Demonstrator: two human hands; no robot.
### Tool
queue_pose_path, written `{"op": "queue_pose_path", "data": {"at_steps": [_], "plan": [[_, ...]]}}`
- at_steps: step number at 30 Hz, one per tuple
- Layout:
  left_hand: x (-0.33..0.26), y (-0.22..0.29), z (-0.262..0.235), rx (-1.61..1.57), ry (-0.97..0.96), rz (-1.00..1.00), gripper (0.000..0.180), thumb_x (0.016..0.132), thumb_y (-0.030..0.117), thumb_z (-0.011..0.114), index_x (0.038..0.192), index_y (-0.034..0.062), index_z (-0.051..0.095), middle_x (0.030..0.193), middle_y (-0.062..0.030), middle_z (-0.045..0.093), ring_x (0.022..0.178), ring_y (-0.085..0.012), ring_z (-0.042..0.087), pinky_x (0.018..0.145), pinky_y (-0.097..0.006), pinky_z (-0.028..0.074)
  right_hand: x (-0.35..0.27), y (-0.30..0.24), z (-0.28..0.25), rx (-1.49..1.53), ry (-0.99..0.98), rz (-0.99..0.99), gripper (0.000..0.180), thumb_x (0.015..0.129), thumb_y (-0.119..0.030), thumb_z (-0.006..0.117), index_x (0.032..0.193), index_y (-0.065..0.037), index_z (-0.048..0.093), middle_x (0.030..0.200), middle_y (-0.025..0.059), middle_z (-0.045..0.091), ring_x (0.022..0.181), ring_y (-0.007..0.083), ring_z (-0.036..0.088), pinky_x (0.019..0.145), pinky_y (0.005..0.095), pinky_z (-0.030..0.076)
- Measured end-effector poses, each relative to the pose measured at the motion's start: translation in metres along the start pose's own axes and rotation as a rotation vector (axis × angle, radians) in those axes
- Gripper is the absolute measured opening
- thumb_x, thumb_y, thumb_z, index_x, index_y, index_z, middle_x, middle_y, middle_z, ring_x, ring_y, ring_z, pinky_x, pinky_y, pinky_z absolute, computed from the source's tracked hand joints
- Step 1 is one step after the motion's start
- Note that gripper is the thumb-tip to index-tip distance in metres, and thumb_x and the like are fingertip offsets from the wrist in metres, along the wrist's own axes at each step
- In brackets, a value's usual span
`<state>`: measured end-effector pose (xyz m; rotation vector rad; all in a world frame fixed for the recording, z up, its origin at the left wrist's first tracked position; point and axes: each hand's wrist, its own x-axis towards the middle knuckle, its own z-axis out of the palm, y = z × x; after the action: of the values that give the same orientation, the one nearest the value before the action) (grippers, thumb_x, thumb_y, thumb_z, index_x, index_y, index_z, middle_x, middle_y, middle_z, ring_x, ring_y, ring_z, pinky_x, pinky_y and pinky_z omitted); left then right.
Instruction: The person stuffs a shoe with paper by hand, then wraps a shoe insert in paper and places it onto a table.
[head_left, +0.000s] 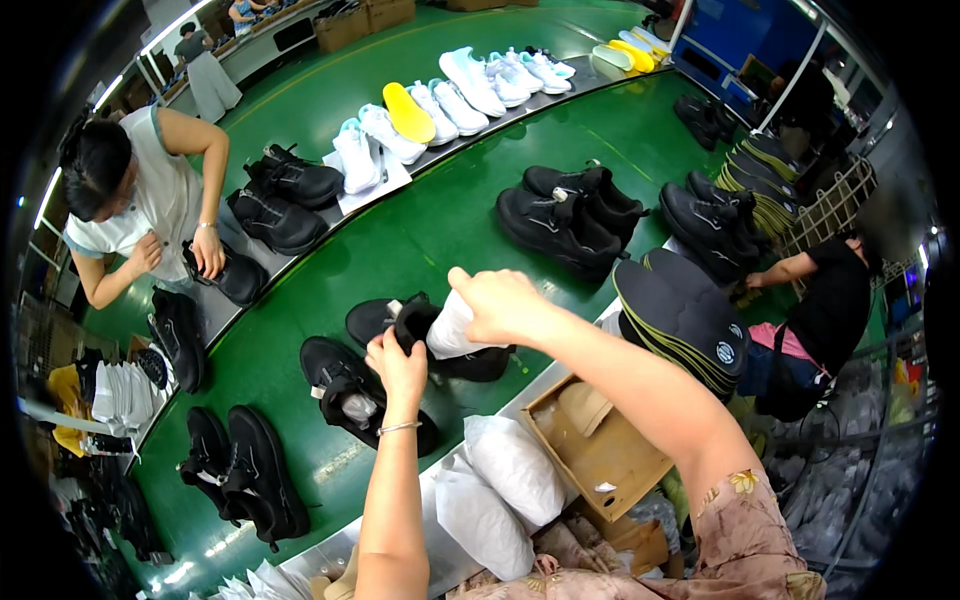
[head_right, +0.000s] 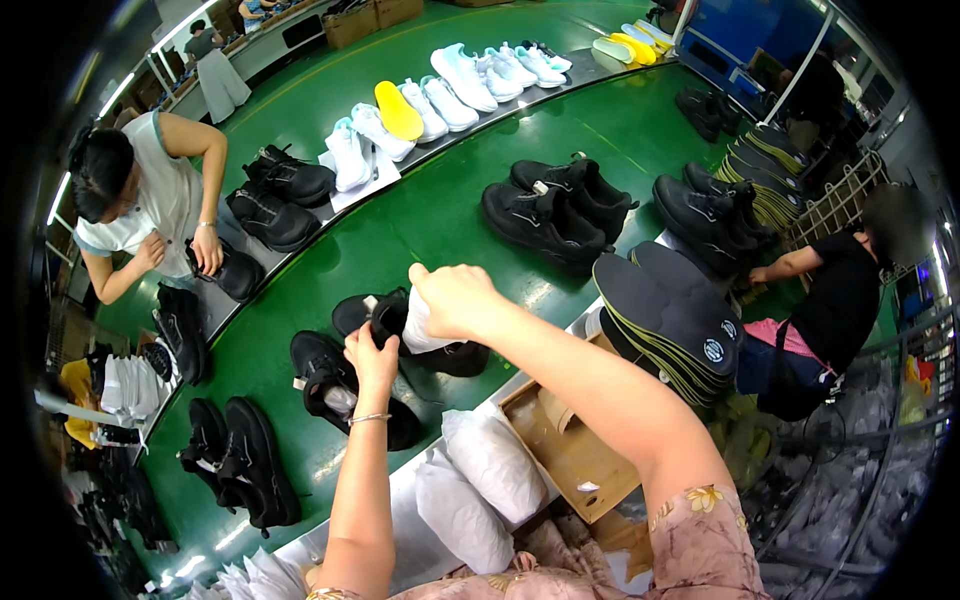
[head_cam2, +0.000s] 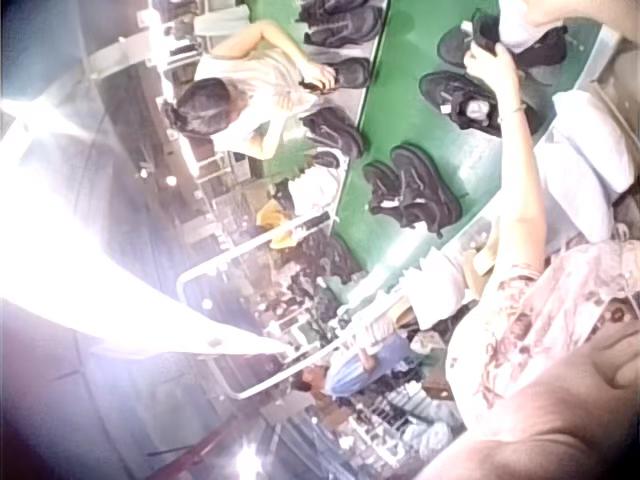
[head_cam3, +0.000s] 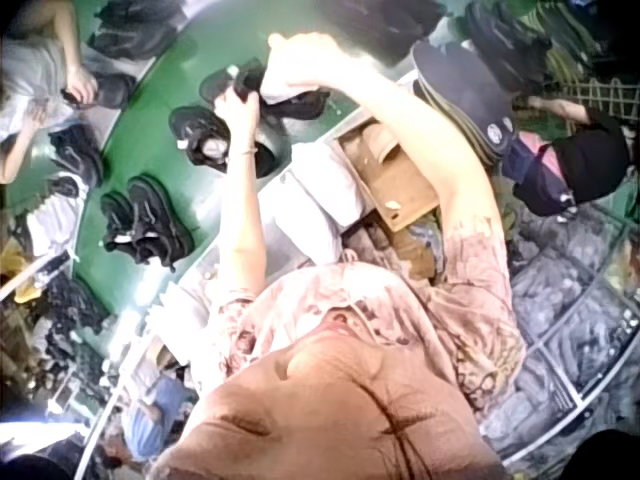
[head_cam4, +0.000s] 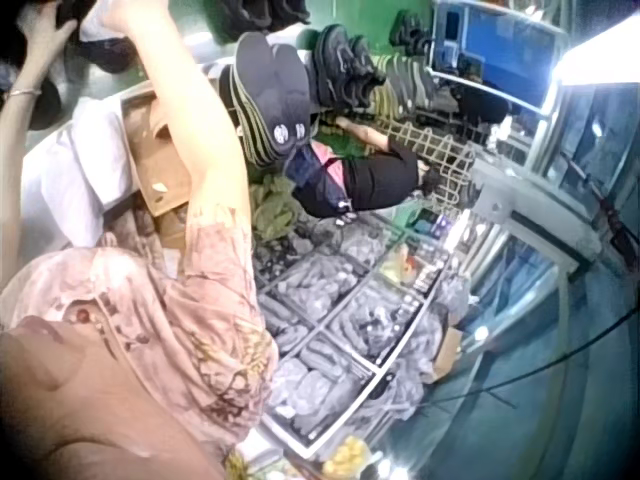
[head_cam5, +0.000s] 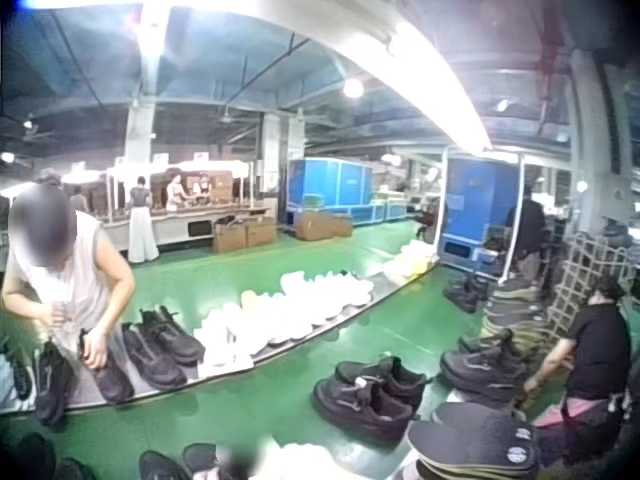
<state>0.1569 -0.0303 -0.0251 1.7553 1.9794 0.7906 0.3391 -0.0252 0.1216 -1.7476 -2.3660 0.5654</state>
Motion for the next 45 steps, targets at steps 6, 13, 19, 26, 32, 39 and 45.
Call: {"op": "queue_pose_path", "data": {"at_steps": [6, 13, 19, 26, 32, 39, 45], "plan": [[0.018, -0.010, 0.023, -0.167, 0.015, -0.034, 0.033, 0.084, 0.014, 0.055, 0.110, -0.0047, 0.053, 0.110, -0.0255, 0.056, 0.111, -0.0418, 0.046, 0.101, -0.041, 0.031, 0.014, -0.013, 0.086, 0.042, 0.127, -0.021, 0.030, 0.068, -0.003, 0.057, 0.095, 0.000, 0.045, 0.083, 0.0229, 0.058, 0.075, 0.0402, 0.061, 0.066, 0.0468, 0.050], [0.036, -0.035, 0.009, -0.397, -0.236, -0.171, 0.042, 0.086, 0.023, 0.056, 0.119, -0.0029, 0.051, 0.118, -0.0290, 0.050, 0.120, -0.0383, 0.041, 0.098, -0.038, 0.034, 0.024, -0.002, 0.151, -0.221, 0.341, -0.075, 0.037, 0.072, -0.010, 0.057, 0.107, -0.002, 0.045, 0.087, 0.0163, 0.055, 0.081, 0.0292, 0.054, 0.073, 0.0436, 0.039], [0.034, -0.045, 0.013, -0.363, -0.200, -0.060, 0.030, 0.084, 0.015, 0.057, 0.108, -0.0025, 0.056, 0.098, -0.0198, 0.058, 0.094, -0.0259, 0.051, 0.082, -0.033, 0.041, 0.023, -0.003, 0.155, -0.158, 0.131, -0.093, 0.051, 0.068, -0.020, 0.069, 0.101, 0.005, 0.041, 0.083, 0.0220, 0.054, 0.068, 0.0367, 0.062, 0.060, 0.0414, 0.052], [0.038, -0.018, 0.007, -0.283, -0.232, 0.158, 0.028, 0.084, 0.015, 0.056, 0.107, -0.0008, 0.059, 0.102, -0.0227, 0.060, 0.097, -0.0340, 0.058, 0.084, -0.035, 0.044, 0.047, 0.013, 0.181, 0.001, 0.102, 0.027, 0.026, 0.080, -0.008, 0.051, 0.099, 0.006, 0.040, 0.085, 0.0283, 0.052, 0.071, 0.0408, 0.061, 0.063, 0.0452, 0.053], [0.040, -0.024, 0.010, -0.255, -0.202, 0.129, 0.024, 0.085, 0.014, 0.056, 0.103, -0.0003, 0.061, 0.096, -0.0251, 0.061, 0.099, -0.0347, 0.058, 0.088, -0.034, 0.042, 0.053, 0.015, 0.172, 0.055, 0.046, -0.106, 0.026, 0.082, -0.008, 0.047, 0.102, 0.007, 0.038, 0.086, 0.0304, 0.052, 0.069, 0.0420, 0.061, 0.062, 0.0442, 0.052], [0.037, -0.015, 0.005, -0.299, -0.243, 0.175, 0.022, 0.085, 0.013, 0.054, 0.103, 0.0012, 0.061, 0.093, -0.0244, 0.061, 0.100, -0.0375, 0.056, 0.090, -0.036, 0.042, 0.063, 0.024, 0.183, 0.150, 0.018, -0.141, 0.030, 0.079, -0.007, 0.051, 0.103, 0.007, 0.040, 0.086, 0.0313, 0.053, 0.072, 0.0425, 0.060, 0.063, 0.0457, 0.051], [0.041, -0.025, 0.010, -0.187, -0.224, 0.175, 0.025, 0.085, 0.016, 0.054, 0.104, 0.0010, 0.060, 0.102, -0.0244, 0.060, 0.104, -0.0371, 0.054, 0.089, -0.037, 0.042, 0.063, 0.015, 0.181, 0.196, -0.004, -0.057, 0.035, 0.075, 0.000, 0.053, 0.107, 0.008, 0.040, 0.092, 0.0319, 0.053, 0.081, 0.0435, 0.059, 0.069, 0.0456, 0.051]]}}
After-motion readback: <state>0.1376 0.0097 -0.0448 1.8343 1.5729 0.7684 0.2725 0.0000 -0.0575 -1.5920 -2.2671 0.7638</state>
